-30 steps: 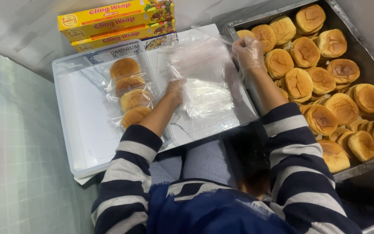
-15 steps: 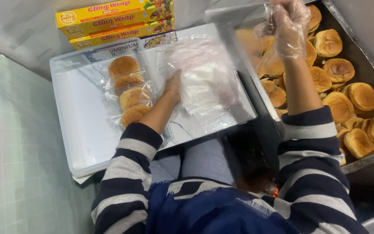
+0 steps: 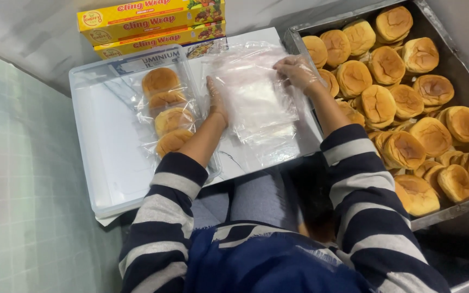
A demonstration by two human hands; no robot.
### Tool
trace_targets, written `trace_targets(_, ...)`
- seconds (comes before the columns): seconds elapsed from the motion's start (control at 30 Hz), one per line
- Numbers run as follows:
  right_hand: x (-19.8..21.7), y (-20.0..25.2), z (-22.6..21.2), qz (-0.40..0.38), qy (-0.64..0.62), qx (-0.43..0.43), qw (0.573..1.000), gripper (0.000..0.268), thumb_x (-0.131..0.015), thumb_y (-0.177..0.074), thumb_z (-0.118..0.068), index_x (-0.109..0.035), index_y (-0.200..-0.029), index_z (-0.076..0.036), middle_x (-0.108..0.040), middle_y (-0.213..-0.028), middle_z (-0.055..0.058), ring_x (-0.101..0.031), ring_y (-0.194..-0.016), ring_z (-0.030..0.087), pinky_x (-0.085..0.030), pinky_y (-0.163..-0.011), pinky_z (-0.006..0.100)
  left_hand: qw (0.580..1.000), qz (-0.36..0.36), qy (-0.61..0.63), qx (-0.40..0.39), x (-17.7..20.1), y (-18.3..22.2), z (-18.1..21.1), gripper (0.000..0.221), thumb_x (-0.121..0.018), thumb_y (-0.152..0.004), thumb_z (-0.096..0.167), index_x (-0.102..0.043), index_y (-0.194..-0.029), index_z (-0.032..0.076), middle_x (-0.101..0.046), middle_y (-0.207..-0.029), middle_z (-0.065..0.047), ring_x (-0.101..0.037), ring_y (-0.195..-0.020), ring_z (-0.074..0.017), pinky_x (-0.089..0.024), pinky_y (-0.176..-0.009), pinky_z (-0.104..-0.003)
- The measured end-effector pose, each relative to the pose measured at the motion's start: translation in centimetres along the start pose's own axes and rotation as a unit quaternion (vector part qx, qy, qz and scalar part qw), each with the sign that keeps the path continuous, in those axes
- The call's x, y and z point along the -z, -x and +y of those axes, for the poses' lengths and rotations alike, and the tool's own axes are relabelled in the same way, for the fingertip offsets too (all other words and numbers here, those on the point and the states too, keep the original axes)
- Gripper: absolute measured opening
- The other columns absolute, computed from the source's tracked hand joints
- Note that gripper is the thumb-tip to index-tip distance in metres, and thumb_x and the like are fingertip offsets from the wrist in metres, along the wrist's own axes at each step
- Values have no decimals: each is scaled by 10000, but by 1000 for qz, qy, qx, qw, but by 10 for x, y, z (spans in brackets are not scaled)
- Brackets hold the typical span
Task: The person is individually bagging burger buns from a large tray into plastic bags.
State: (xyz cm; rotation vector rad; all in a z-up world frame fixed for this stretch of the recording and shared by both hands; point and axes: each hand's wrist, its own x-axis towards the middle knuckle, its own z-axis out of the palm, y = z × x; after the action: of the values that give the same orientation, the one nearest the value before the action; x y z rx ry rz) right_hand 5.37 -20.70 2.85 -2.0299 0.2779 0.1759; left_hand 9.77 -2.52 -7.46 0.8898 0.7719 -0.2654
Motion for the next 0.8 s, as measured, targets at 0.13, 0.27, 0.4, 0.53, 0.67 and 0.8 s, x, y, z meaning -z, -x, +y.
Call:
trace_targets(0.13, -16, -32, 33, 53, 21, 41, 998, 101, -562, -802, -201, -636, -805, -133, -563, -649, 18, -530, -579, 111, -450, -524, 220, 986, -122, -111, 4, 11, 21, 2, 944, -471, -565, 633, -187, -1339, 172, -237, -1369, -121, -249, -1256, -277, -195, -1037, -411)
trace_targets(0.27, -14, -50, 52, 79, 58, 84, 992, 188, -639, -773, -238, -653, -936, -144, -629, -800, 79, -623, -720, 180, -513, -616, 270, 916, -118, -366, -118, 25, -73, -47, 783, -678, -662, 415, -319, -1276, 86, -488, -1159, -200, -479, -1101, -299, -409, -892, -470)
trace_targets(0.4, 18, 6, 24, 20, 55, 105, 993, 608, -691, -767, -388, -455, -1207, -42, -551, -1070, 192, -558, -959, 286, -475, -785, 387, 916, -128, -326, -197, 12, -13, -20, 690, -650, -699, 396, -352, -1240, 88, -502, -1131, -188, -488, -1085, -284, -409, -900, -454)
trace_targets(0.53, 25, 26, 28, -4, -304, 92, 948, 611, -552, -789, -439, -367, -1258, -95, -474, -1159, 119, -552, -972, 189, -482, -841, 294, 893, -141, -221, -366, -11, 44, 18, 484, -586, -782, 353, -425, -1158, 94, -535, -1069, -159, -508, -1051, -253, -408, -917, -417)
trace_targets(0.67, -2, 46, 17, 18, -651, 70, 756, 943, -451, -719, -658, -118, -1373, -66, -55, -1396, 269, -37, -1297, 406, -115, -1068, 486, 834, -148, -105, -521, -24, 109, 48, 299, -521, -866, 310, -497, -1077, 100, -567, -1007, -130, -529, -1016, -221, -408, -933, -381)
trace_targets(0.8, -44, 66, 0, -35, -704, 63, 707, 806, -595, -522, -652, -507, -1089, -87, -493, -1143, 239, -513, -1042, 385, -415, -912, 515, 854, -181, -58, -484, -20, 139, 35, 336, -582, -833, 296, -482, -1079, 90, -539, -1011, -118, -521, -1023, -215, -422, -930, -361)
